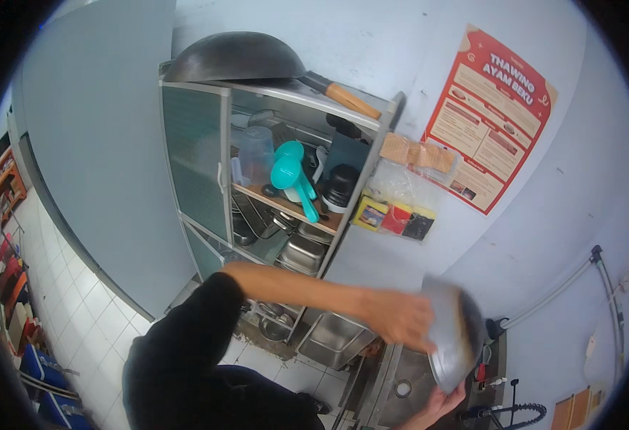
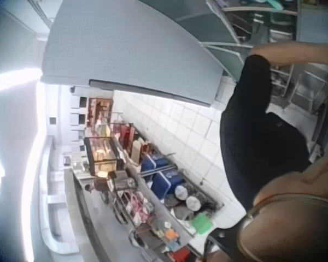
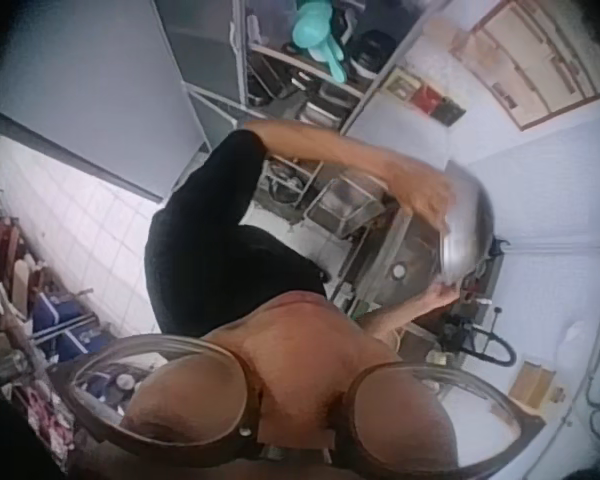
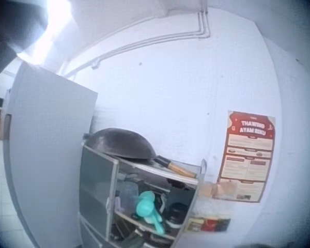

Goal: Cleaning a wok, rinsing a cloth, and preparing a bucket of cleaning solution.

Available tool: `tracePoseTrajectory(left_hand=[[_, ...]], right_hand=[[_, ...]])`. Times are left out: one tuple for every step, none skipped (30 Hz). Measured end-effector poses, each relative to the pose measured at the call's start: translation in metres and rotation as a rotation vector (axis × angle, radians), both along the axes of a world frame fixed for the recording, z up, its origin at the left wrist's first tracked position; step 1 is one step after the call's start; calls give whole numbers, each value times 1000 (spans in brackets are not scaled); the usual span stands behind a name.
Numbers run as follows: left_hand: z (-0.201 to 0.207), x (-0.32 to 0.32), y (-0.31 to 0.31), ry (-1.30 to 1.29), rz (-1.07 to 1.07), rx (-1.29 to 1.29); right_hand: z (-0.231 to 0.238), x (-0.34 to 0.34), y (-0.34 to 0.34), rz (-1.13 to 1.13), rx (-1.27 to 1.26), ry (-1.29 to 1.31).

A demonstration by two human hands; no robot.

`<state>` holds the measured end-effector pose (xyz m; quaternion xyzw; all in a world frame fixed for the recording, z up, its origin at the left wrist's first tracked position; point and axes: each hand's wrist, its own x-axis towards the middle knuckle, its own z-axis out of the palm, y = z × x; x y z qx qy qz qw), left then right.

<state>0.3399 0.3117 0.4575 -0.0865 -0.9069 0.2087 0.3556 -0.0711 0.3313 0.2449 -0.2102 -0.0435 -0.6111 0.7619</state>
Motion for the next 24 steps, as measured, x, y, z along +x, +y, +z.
tracePoseTrajectory(left_hand=[[18, 48, 12, 84, 132, 30], [43, 86, 28, 235, 183, 9], [66, 123, 59, 414, 388, -8], [80, 160, 81, 536, 505, 73], [87, 188, 104, 767, 540, 111], [84, 219, 124, 878, 613, 149], [76, 241, 147, 1020, 665, 217], [51, 270, 170, 1100, 787, 234], [25, 291, 192, 1128, 901, 231], [-12, 308, 207, 1157, 974, 307], [-55, 323, 216, 1180, 1033, 378], [-112, 335, 221, 1207, 1101, 578], [-177, 346, 228, 1133, 1232, 562], [-247, 352, 250, 1111, 1291, 784], [-324, 354, 274, 1091, 1360, 1002], [-396, 349, 309, 839, 1656, 1342], [-508, 340, 366, 767, 1796, 1633], [-573, 315, 417, 664, 1887, 1902], [-615, 304, 461, 11, 1748, 2130], [-599, 300, 461, -26, 1723, 2118], [-600, 299, 472, 89, 1711, 2170], [-602, 298, 479, 206, 1692, 2213], [-604, 293, 481, 331, 1666, 2252], [-606, 288, 478, 460, 1630, 2284]], right_hand=[[61, 69, 7, -85, -107, 77], [118, 128, 29, -225, -223, 157], [155, 170, 33, -216, -295, 116], [188, 206, 32, -201, -366, 77], [224, 236, 31, -121, -389, -11], [257, 266, 26, -23, -408, -107], [287, 297, 15, 24, -491, -100], [322, 339, 8, 153, -585, -92], [350, 380, -1, 180, -728, -62], [382, 419, -7, 280, -807, -79], [404, 447, -33, 430, -892, -114], [431, 499, -31, -61, -463, -22], [456, 537, -46, -76, -352, -67], [472, 576, -37, -110, -402, -40], [491, 600, -75, -59, -416, -38], [499, 629, -93, -11, -379, -54], [504, 663, -97, 45, -293, -71], [505, 682, -110, 67, -212, -83], [507, 696, -128, 59, -164, -59], [501, 708, -150, 20, -130, -16], [497, 724, -161, 16, -128, -24], [491, 735, -170, 10, -116, 29], [486, 741, -178, 5, -108, 84], [482, 743, -185, -1, -120, 79]])
